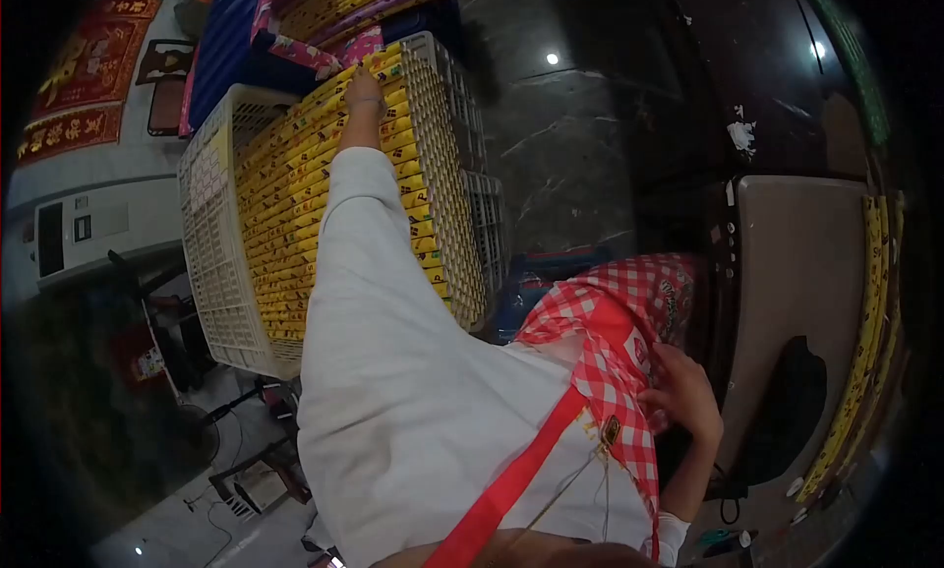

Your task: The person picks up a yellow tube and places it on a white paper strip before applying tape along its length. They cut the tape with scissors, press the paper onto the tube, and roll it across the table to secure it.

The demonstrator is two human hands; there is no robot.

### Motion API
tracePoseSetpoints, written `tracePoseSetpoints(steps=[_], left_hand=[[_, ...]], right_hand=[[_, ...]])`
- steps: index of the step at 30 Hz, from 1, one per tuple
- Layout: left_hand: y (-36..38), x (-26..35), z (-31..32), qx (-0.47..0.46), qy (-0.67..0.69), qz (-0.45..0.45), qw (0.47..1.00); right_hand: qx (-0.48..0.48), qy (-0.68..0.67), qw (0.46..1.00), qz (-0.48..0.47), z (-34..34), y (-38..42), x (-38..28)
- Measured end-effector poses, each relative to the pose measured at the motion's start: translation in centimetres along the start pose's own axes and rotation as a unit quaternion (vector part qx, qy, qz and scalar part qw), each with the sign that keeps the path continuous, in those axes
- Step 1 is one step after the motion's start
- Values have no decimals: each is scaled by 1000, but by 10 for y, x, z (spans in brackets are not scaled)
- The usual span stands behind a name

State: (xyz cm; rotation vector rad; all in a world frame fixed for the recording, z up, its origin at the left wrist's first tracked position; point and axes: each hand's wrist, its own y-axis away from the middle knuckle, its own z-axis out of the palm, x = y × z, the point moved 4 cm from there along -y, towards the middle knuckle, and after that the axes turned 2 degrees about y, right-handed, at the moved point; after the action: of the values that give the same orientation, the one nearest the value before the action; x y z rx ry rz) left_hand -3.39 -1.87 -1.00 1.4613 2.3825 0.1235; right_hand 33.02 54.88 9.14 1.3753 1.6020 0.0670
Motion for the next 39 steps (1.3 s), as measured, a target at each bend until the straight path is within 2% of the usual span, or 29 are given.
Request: tracePoseSetpoints(steps=[1, 2, 3, 4, 5, 8, 9, 11, 12, 14, 16, 18, 19, 21, 23, 25, 26, 27, 28, 29, 30, 31, 32, 35, 37, 39], left_hand=[[14, 5, -4, -48, -40, 10, 998], [1, 2, 16, -102, -110, 90, 985], [-25, 3, -11, -88, -84, 65, 991], [-32, 0, 3, -111, -62, 51, 991], [-38, -3, 12, -72, -50, 60, 994], [-18, 6, -10, -111, -139, 89, 980], [-8, 6, -13, -10, -149, 113, 982], [-11, 2, -7, -21, -114, 105, 988], [-12, 1, -5, -32, -76, 97, 992], [-7, 1, 4, -34, -101, 115, 988], [13, 12, 3, 42, -133, 204, 969], [46, 36, -8, 16, -98, 270, 958], [68, 52, -14, 5, -72, 300, 951], [81, 84, 3, 106, -22, 419, 901], [156, 126, -39, 166, 60, 526, 832], [185, 166, -54, 189, 160, 600, 761], [199, 189, -62, 189, 164, 610, 752], [225, 210, -85, 248, 184, 655, 689], [253, 227, -110, 303, 204, 696, 619], [280, 242, -133, 304, 206, 695, 618], [313, 258, -156, 305, 213, 698, 612], [345, 271, -177, 341, 208, 719, 569], [379, 281, -197, 338, 220, 741, 537], [484, 311, -227, 336, 233, 793, 451], [548, 329, -230, 357, 223, 830, 365], [610, 357, -219, 311, 233, 875, 288]], right_hand=[[5, 4, 1000, 7, 2, 7, 0], [11, 7, 1000, 13, 2, 12, -1], [40, 7, 999, -10, -1, -18, 2], [12, -37, 999, 25, 0, -12, 1], [-17, -81, 995, 59, 3, -8, 1], [-16, -105, 994, 36, 10, -8, 5], [-16, -109, 993, 32, 11, -9, 6], [16, -26, 1000, 1, 10, -7, 6], [19, -26, 999, 0, 11, -6, 5], [28, -11, 999, -10, 10, -5, 4], [29, -7, 1000, -8, 4, -2, -2], [31, -3, 1000, -5, -4, 0, -3], [61, -3, 998, -1, -10, 1, -1], [92, 0, 996, 5, -21, 2, -3], [161, 7, 987, -18, -35, 5, -9], [181, 9, 983, -21, -41, 12, -12], [193, 9, 981, -29, -43, 16, -14], [203, 8, 979, -17, -45, 21, -15], [228, 26, 972, -48, -47, 28, -18], [254, 43, 963, -75, -49, 36, -21], [271, 43, 960, -52, -50, 45, -19], [333, 71, 935, -98, -53, 56, -22], [393, 104, 903, -139, -57, 69, -26], [596, 123, 766, -205, -71, 121, -47], [682, 153, 686, -202, -71, 155, -53], [705, 252, 635, -194, -81, 181, -65]])
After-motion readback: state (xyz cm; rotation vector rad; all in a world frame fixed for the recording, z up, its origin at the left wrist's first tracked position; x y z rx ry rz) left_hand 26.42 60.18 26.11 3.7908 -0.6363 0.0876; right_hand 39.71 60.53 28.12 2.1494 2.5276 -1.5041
